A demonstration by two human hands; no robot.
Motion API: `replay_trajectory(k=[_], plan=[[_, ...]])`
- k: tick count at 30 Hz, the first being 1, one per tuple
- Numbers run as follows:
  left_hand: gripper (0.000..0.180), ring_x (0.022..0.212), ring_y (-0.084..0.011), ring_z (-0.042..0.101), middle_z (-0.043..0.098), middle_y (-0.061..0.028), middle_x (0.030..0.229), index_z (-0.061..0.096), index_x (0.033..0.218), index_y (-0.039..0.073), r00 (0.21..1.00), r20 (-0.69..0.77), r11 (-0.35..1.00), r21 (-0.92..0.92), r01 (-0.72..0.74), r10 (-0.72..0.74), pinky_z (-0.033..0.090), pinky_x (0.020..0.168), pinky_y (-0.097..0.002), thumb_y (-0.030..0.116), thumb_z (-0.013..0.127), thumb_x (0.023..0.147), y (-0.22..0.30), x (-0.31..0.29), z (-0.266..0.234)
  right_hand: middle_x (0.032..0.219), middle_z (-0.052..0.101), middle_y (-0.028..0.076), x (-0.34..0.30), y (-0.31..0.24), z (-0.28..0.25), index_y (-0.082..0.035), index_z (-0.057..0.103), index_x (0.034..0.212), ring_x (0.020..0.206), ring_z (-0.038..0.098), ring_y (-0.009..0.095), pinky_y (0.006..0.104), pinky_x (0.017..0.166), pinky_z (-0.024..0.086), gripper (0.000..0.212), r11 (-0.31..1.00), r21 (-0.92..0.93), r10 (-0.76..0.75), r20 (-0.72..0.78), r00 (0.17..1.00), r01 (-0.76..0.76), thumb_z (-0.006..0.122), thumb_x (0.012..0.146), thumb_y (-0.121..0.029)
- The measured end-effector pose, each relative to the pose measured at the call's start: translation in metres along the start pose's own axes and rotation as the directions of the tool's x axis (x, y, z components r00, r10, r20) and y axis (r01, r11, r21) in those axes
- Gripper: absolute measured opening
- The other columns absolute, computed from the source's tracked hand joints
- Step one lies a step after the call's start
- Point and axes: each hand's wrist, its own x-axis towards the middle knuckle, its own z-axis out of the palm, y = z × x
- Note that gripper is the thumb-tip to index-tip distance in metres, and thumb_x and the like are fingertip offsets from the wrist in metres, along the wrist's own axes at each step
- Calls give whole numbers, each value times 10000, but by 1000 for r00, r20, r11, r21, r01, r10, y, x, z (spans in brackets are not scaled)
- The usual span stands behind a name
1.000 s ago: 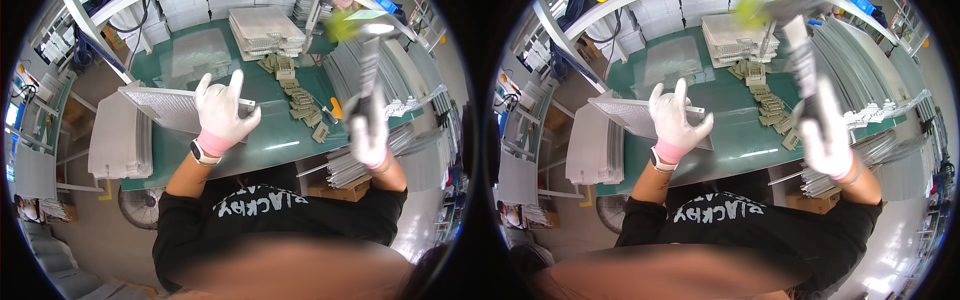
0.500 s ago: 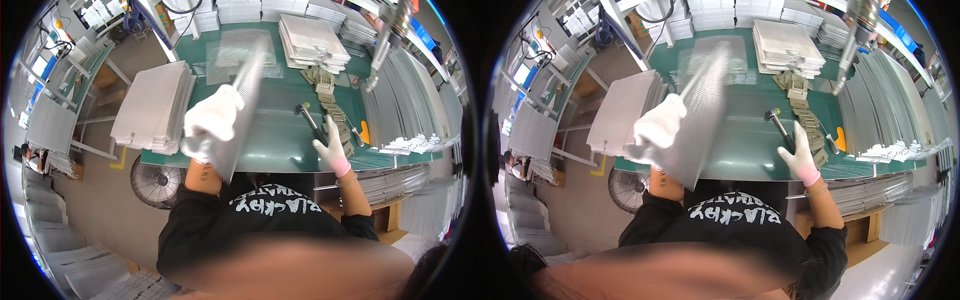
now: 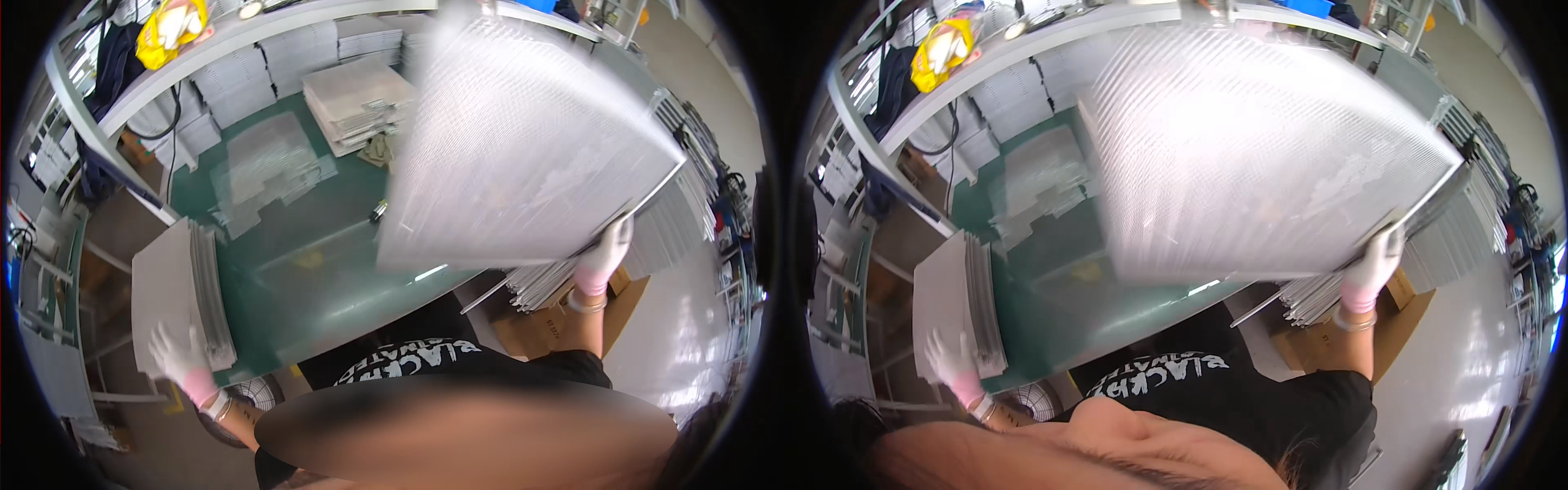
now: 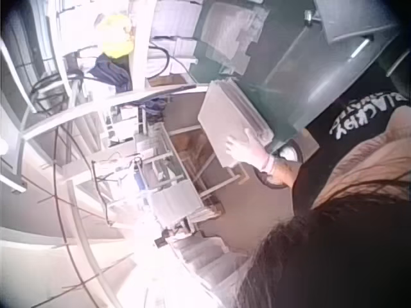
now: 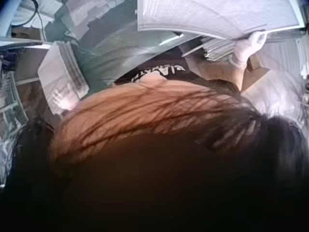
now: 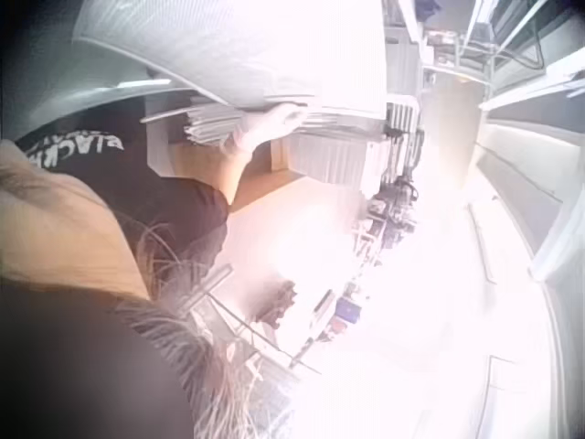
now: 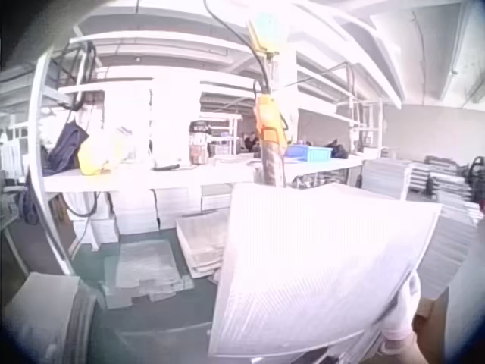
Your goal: Assembling mesh filters by inserting mesh sheets into metal frames and securing them with a hammer and a power drill.
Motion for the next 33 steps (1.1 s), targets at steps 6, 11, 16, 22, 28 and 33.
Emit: replay_trajectory(k=[6, 11, 16, 22, 28, 33], plan=[[777, 1369, -432, 397, 393, -279, 1491, 415, 1434, -42, 922, 370, 971, -153, 185, -117, 330, 1146, -461, 396, 706, 862, -71, -21, 32, 1271, 600, 94, 209, 36, -52, 67, 503, 1376, 1130, 572, 174, 286, 986, 439, 434, 519, -741, -190, 386, 903, 426, 450, 1054, -219], [791, 1379, -400, 402, 386, -267, 1507, 393, 1446, -62, 862, 496, 953, -202, 226, -100, 306, 1163, -429, 361, 724, 865, -60, -1, 1, 744, 654, 80, 304, 100, -23, 3, 707, 1054, 749, 635, 190, 268, 686, 492, 312, 880, -358, 405, 219, 887, -314, 686, 908, -272], [732, 1395, -329, 407, 405, -228, 1514, 407, 1455, -36, 903, 399, 741, -557, 375, -158, 293, 1167, -413, 361, 691, 909, -125, 7, 27, 820, 730, 170, 285, 88, 0, -22, 759, 880, 791, 680, 299, 389, 782, 517, 483, 352, -855, 49, 424, 904, 382, 673, 865, -497], [587, 1388, -279, 413, 381, -129, 1544, 404, 1498, 68, 887, 165, 343, -879, 331, -432, 350, 1143, -460, 440, 364, 1046, -152, 18, -63, 1151, 680, 174, 218, 54, 14, -102, 610, 1326, 1022, 656, 298, 374, 938, 492, 478, 557, -818, -95, 109, 990, 144, 650, 911, -335], [529, 1330, -318, 479, 479, -149, 1466, 447, 1466, 46, 941, -28, 545, -821, 171, -337, 338, 1151, -462, 311, 347, 1020, -25, -20, -139, 1247, 627, 163, 210, 81, 14, -45, 642, 1247, 1191, 569, 316, 392, 1074, 394, 351, 653, -484, -265, 575, 774, 583, 623, 948, -227], [709, 1287, -363, 502, 552, -183, 1379, 586, 1278, 6, 973, -169, 556, -799, -228, 155, 345, 1106, -475, 98, 734, 590, 64, -60, -97, 1256, 611, 184, 160, 54, 29, 6, 601, 1271, 1233, 518, 357, 434, 1105, 343, 379, 498, -545, -541, 413, 733, 675, 625, 929, -155]])
